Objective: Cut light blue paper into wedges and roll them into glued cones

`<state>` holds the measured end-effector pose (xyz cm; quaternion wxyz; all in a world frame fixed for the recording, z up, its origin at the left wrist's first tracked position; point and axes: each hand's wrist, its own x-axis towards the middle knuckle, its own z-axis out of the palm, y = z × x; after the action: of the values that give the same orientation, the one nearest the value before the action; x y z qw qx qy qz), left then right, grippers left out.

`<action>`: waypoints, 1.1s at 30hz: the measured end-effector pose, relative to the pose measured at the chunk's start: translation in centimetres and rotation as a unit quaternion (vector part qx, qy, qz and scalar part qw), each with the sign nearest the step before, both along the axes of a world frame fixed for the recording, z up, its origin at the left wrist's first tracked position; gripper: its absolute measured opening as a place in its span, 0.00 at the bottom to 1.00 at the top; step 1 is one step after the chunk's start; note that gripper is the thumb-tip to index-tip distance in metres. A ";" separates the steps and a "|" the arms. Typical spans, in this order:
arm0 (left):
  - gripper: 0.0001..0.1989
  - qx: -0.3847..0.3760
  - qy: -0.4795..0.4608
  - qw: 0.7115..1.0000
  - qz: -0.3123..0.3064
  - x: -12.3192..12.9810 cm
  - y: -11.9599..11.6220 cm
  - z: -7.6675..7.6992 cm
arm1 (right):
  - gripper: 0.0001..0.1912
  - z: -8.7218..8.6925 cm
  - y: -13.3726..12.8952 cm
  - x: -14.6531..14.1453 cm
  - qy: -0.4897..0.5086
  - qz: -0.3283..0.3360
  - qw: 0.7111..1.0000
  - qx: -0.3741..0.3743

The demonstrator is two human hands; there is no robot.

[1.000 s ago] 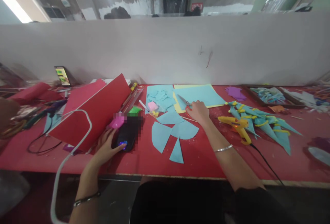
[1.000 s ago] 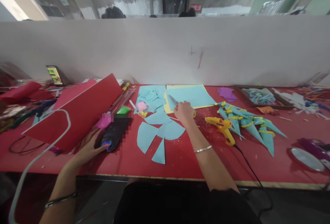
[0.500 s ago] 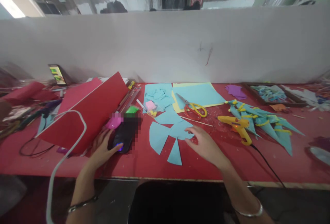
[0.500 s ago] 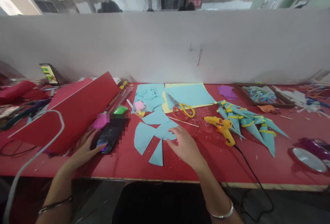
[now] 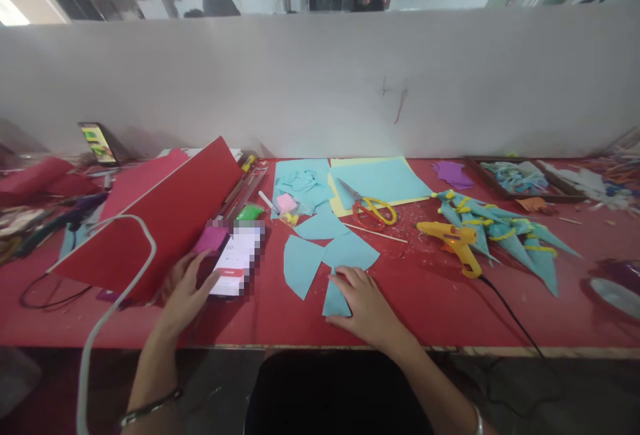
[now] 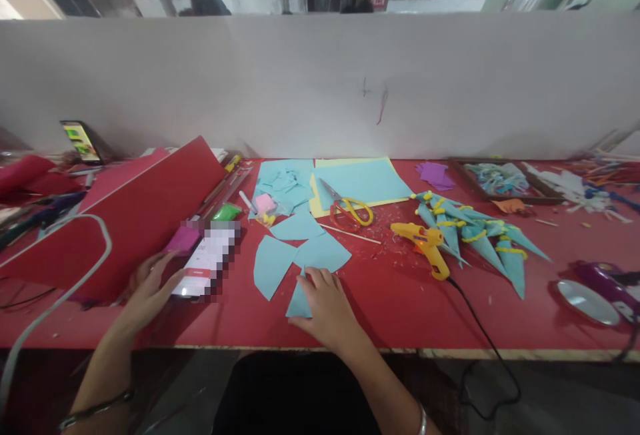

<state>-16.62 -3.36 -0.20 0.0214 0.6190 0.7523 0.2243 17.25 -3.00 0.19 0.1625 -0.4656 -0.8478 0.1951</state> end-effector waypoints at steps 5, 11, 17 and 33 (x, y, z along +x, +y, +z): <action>0.23 0.066 0.032 0.997 0.021 2.8 -0.1 2.4 | 0.16 -0.1 0.4 0.4 0.000 0.020 0.999 0.044; 0.26 0.059 0.000 0.979 -0.193 9.4 -0.4 3.8 | 0.14 0.4 0.7 1.1 0.027 0.001 0.998 0.048; 0.36 -0.002 -0.009 0.941 -0.338 16.5 -0.2 2.6 | 0.11 2.9 0.3 1.1 0.178 -0.056 0.982 0.014; 0.09 -0.110 0.145 0.910 -0.372 19.7 1.4 4.3 | 0.06 3.3 0.3 1.3 0.237 -0.082 0.958 -0.143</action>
<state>3.09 -2.00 4.14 0.0620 0.8735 0.4822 0.0243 18.57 -2.67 3.51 0.3054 -0.4921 -0.7074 0.4052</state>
